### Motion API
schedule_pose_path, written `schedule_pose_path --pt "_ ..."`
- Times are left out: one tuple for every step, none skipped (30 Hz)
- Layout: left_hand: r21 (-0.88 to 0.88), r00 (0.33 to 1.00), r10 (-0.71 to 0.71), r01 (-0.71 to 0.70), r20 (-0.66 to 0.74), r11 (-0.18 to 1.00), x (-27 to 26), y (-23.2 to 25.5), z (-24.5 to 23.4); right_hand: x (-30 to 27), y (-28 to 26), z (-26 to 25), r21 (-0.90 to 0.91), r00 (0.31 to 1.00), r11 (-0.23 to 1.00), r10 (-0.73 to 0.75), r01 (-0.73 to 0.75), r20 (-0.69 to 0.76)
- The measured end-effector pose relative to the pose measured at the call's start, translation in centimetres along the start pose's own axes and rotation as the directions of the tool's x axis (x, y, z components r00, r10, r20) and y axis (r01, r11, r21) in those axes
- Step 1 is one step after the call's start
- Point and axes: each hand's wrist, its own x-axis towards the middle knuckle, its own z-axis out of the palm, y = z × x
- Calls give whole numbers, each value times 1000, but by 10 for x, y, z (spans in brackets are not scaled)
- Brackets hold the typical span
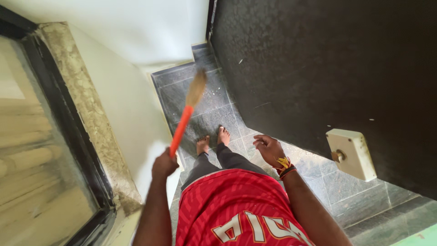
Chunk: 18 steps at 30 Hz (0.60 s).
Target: The person sweeps a tiled floor with a broom, gathering dust and debris into a pile. They use a dustpan to collect the swept debris and continue sweeping different areas of the room.
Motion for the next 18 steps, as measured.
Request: schedule_pose_path --pt "-9 999 3 -3 -37 1000 9 0 -13 -2 -3 0 -17 1000 1000 2 -2 6" --pt "12 997 27 -26 -71 1000 20 5 -23 -3 -5 0 -34 1000 999 5 -4 12" --pt "34 993 52 -49 -104 998 31 11 -31 -4 -6 1 -48 1000 999 -4 4 9" --pt "58 994 46 -40 -103 998 44 18 -40 -6 -6 1 -62 1000 998 -13 13 5" --pt "84 994 43 -35 -99 996 58 28 -48 -8 -5 0 -77 1000 997 -18 17 -2" --pt "99 996 33 -24 -89 995 71 39 -54 -9 -3 0 -61 1000 998 -24 24 -3" --pt "116 997 23 -15 -76 993 82 50 -57 -10 -1 -1 -45 1000 999 -28 27 -6" --pt "130 998 22 -14 -62 991 91 62 -58 -12 1 -1 -29 999 999 -31 31 -9" --pt "143 999 19 -11 -51 990 100 74 -58 -14 3 -2 -40 1000 999 -21 21 -15" --pt "157 999 16 -9 -41 988 105 83 -57 -16 5 -4 -51 1000 999 -11 10 -21" --pt "205 1000 20 -19 -3 979 110 91 -57 -17 6 -5 -63 1000 998 -6 4 -25" --pt "251 999 22 -30 35 967 113 98 -56 -18 8 -7 -39 999 999 -2 0 -34" --pt "297 997 20 -40 72 954 114 104 -53 -21 11 -8 -15 999 1000 2 -2 -41" --pt "331 995 35 -64 94 941 111 106 -47 -24 13 -10 9 999 1000 5 -5 -49" --pt "364 993 49 -87 111 927 107 104 -41 -28 15 -12 -10 998 1000 14 -15 -67" --pt "396 990 62 -109 129 912 102 101 -34 -33 17 -14 -29 996 999 23 -26 -85" --pt "397 987 95 -138 127 907 95 96 -25 -38 20 -14 -44 994 998 35 -40 -104" --pt "399 984 128 -168 125 902 86 88 -16 -40 22 -16 0 994 1000 28 -29 -109"
